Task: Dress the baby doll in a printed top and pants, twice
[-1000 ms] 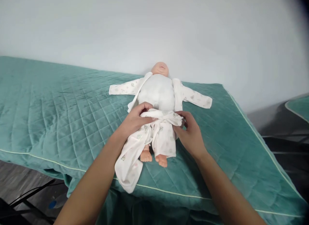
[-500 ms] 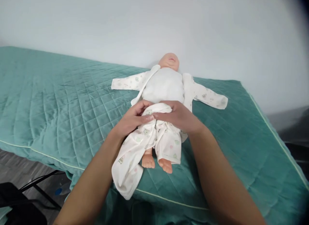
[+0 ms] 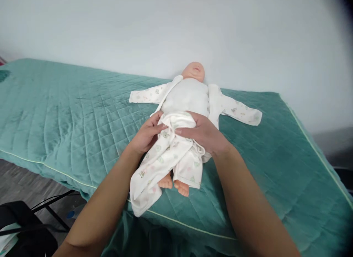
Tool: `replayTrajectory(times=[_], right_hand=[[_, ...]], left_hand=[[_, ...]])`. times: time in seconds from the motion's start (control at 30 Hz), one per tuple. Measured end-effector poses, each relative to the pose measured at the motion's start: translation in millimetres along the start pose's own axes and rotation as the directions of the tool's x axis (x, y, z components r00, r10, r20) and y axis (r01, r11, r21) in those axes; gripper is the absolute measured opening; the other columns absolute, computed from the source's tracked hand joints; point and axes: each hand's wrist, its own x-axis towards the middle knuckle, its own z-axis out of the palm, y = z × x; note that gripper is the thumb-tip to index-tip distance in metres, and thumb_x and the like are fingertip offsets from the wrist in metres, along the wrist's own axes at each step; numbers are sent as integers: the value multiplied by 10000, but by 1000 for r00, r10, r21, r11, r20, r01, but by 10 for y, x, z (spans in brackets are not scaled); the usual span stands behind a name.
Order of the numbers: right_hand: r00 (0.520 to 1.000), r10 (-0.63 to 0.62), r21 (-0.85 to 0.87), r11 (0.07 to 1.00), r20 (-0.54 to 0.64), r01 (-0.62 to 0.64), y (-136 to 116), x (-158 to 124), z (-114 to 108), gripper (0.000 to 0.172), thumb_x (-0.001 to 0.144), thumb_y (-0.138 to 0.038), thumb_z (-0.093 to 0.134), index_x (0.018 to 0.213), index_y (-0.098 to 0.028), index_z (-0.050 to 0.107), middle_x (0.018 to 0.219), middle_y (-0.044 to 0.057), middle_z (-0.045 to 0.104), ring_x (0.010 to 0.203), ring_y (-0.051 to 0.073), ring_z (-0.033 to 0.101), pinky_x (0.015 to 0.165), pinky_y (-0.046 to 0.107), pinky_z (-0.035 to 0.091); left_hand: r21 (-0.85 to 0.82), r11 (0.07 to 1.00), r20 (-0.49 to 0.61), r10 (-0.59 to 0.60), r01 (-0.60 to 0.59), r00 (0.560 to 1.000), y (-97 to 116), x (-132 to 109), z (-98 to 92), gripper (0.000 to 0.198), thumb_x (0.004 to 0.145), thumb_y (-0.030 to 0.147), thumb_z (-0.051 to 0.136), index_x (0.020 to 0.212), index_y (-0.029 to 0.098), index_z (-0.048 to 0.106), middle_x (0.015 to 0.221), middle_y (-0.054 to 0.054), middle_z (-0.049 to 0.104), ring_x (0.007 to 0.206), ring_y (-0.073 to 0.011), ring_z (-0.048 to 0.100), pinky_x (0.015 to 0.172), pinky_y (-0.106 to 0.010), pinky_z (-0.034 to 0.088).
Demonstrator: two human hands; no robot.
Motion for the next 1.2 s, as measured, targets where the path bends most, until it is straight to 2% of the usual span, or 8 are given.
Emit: replayTrajectory(times=[0.2, 0.3, 0.4, 0.53, 0.63, 0.8, 0.97, 1.2], right_hand=[[965, 59, -388, 921, 255, 46, -50, -5, 29, 354, 730, -337, 843, 1056, -225, 761, 1025, 12, 776, 977, 253, 705, 847, 347, 542], [989, 33, -243, 970, 146, 3, 20, 11, 13, 313, 790, -344, 788, 1070, -210, 748, 1047, 21, 772, 991, 241, 705, 858, 343, 545], [999, 50, 26, 998, -21, -49, 78, 40, -19, 281, 790, -329, 780, 1034, -205, 719, 973, 19, 765, 916, 215, 707, 807, 325, 556], [992, 81, 178, 982, -94, -63, 83, 62, -28, 227, 732, -315, 816, 864, -222, 656, 777, -23, 688, 706, 161, 642, 641, 269, 515], [993, 49, 80, 996, -111, -40, 54, 52, -6, 266, 725, -332, 834, 773, -229, 593, 697, -49, 603, 638, 128, 567, 570, 235, 447], [998, 16, -179, 984, 67, -4, -41, 29, 43, 297, 748, -360, 832, 980, -219, 712, 915, 0, 730, 858, 189, 659, 712, 273, 506], [973, 125, -350, 936, 195, -50, -76, 8, 57, 354, 717, -353, 857, 1035, -220, 773, 991, 14, 781, 913, 226, 699, 767, 302, 527], [994, 91, 161, 984, -55, -81, 60, 14, 5, 291, 731, -352, 821, 950, -170, 763, 861, 35, 768, 820, 216, 721, 739, 320, 563]], left_hand=[[-13, 1000, -92, -3, 2, 996, -5, 8, 19, 302, 730, 289, 848, 814, 178, 580, 654, 60, 533, 524, -66, 461, 504, -187, 374], [20, 999, -81, 28, -27, 996, -37, 21, -35, 335, 744, 407, 845, 903, 184, 652, 728, 37, 595, 601, -88, 533, 571, -201, 432], [114, 993, 70, 17, -25, 997, -14, 36, -91, 528, 668, 505, 887, 1049, 190, 702, 863, -6, 682, 741, -137, 625, 723, -247, 507], [277, 951, 182, -192, 137, 964, 73, 34, -113, 550, 538, 293, 969, 1018, 160, 736, 899, -42, 730, 798, -189, 670, 767, -296, 532], [220, 948, 66, -249, 230, 966, 82, 14, -103, 431, 599, 276, 929, 969, 149, 749, 864, -51, 743, 729, -183, 677, 701, -296, 534], [34, 990, -16, -134, 134, 991, 4, -11, -79, 432, 660, 350, 888, 1020, 177, 724, 820, -35, 736, 666, -180, 676, 648, -292, 532], [61, 994, -50, -92, 95, 995, -11, -1, -77, 342, 729, 432, 850, 903, 178, 703, 738, -8, 689, 628, -143, 622, 595, -250, 487], [273, 957, 161, -148, 100, 976, 121, 3, -35, 525, 592, 329, 944, 1037, 145, 736, 874, -38, 728, 845, -214, 671, 732, -278, 522]])
